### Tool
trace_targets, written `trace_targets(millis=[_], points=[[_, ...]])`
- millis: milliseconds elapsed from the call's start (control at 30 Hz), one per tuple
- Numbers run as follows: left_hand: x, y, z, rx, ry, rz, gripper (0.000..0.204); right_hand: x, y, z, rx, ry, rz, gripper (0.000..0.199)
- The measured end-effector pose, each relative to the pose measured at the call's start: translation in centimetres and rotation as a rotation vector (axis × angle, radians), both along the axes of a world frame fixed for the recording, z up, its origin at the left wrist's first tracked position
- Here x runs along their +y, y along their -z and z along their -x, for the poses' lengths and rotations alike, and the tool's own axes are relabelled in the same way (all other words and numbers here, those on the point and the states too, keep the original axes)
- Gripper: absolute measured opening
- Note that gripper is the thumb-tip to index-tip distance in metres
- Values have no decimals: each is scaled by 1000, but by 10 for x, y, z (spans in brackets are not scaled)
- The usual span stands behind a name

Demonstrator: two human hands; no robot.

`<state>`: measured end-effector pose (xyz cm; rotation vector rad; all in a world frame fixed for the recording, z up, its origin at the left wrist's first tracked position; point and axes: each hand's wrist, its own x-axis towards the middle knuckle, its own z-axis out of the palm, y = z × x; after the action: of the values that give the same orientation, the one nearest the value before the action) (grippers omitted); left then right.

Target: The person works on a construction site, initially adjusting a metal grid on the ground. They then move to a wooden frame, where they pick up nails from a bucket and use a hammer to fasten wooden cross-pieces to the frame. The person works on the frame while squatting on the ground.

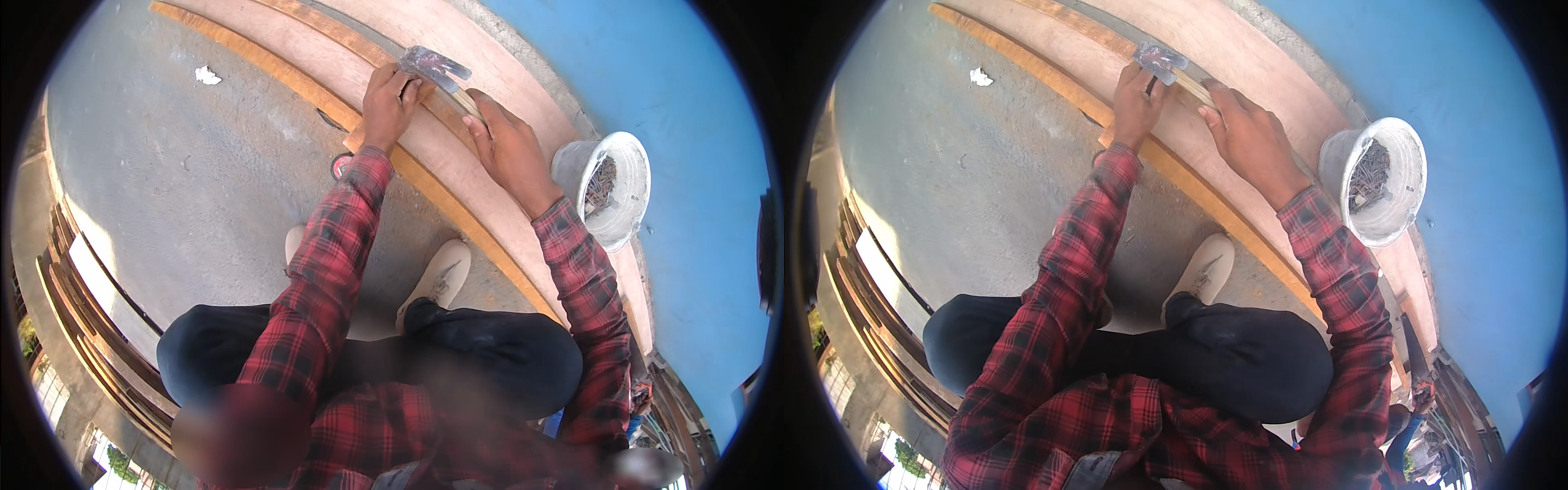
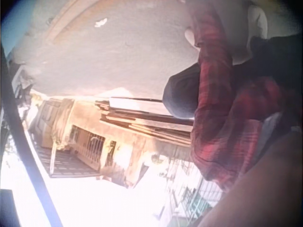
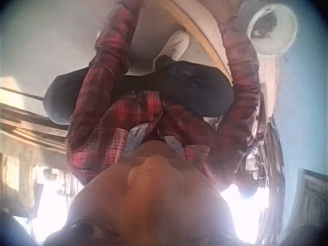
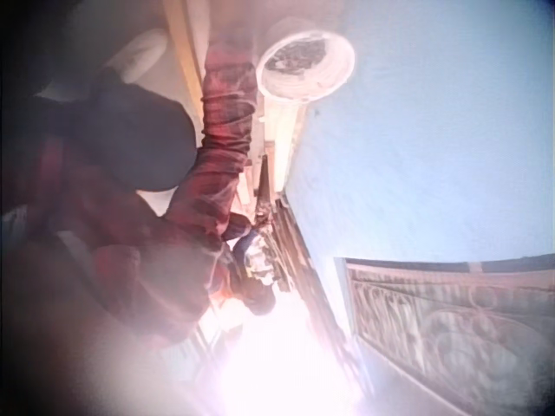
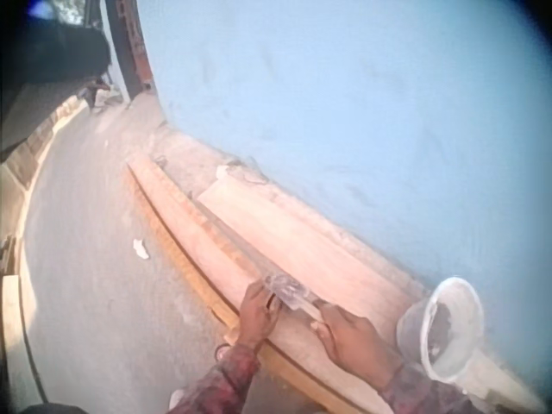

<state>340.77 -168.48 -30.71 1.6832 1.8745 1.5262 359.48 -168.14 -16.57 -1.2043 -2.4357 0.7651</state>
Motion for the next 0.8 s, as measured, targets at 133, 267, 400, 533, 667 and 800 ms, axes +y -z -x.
trace_targets(millis=[133,267,400,533,667,800], points=[[-2,-1,3,23,-11,-9,9,5,4,6,-106,4,37,34],[-2,-7,-3,-18,2,31,11,3,5,7,-119,32,62,34],[2,-6,0,158,19,110,18,1,2,7,-148,57,92,35],[3,0,-2,194,6,131,21,-3,-4,8,-81,60,55,35],[5,1,-3,125,-5,129,20,-16,-13,11,-10,76,-56,34],[6,0,-6,164,14,165,20,-18,13,2,-146,124,6,36]])
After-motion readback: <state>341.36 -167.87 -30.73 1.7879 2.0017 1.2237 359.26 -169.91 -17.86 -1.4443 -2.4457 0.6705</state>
